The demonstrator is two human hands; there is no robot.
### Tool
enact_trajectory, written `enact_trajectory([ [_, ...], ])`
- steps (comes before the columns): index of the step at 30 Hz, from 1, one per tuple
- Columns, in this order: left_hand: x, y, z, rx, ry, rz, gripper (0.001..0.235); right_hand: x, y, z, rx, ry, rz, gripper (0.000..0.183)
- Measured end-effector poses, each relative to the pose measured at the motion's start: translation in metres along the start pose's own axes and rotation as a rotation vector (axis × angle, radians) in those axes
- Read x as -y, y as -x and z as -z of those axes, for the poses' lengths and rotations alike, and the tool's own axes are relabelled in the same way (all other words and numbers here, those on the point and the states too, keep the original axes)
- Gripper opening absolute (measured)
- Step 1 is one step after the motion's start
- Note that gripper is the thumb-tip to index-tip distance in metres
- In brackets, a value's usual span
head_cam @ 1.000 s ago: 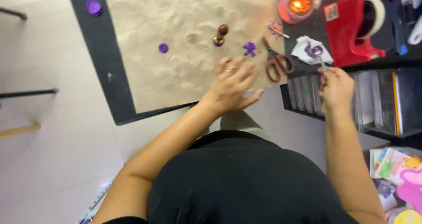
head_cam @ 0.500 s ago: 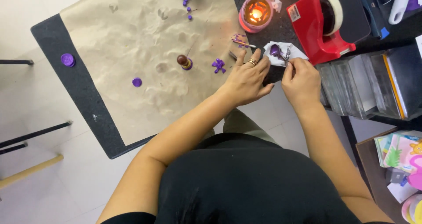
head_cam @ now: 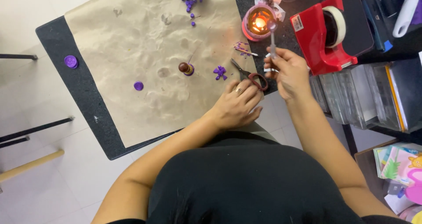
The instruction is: A person creates wax seals by melting wax beads in a spoon over a candle and pressing a stamp into the melted wax on paper.
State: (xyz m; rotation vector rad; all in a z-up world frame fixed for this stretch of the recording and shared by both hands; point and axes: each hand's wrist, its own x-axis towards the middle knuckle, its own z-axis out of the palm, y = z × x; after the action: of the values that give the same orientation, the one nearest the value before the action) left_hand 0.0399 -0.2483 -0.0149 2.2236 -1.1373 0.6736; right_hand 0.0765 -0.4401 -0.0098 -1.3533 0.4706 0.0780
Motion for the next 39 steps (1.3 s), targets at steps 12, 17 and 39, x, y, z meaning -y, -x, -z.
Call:
enact_trajectory([
  [12,0.012,0.069,0.081,-0.021,-0.023,0.177,0.010,-0.033,-0.028,-0.034,-0.120,-0.050,-0.089,0.017],
  [17,0.011,0.081,0.088,-0.048,-0.023,0.219,0.010,-0.020,-0.014,-0.042,-0.170,-0.055,-0.139,0.017],
  [39,0.049,0.149,0.156,-0.150,-0.268,0.505,0.004,-0.025,-0.021,-0.081,0.603,1.517,0.955,0.022],
])
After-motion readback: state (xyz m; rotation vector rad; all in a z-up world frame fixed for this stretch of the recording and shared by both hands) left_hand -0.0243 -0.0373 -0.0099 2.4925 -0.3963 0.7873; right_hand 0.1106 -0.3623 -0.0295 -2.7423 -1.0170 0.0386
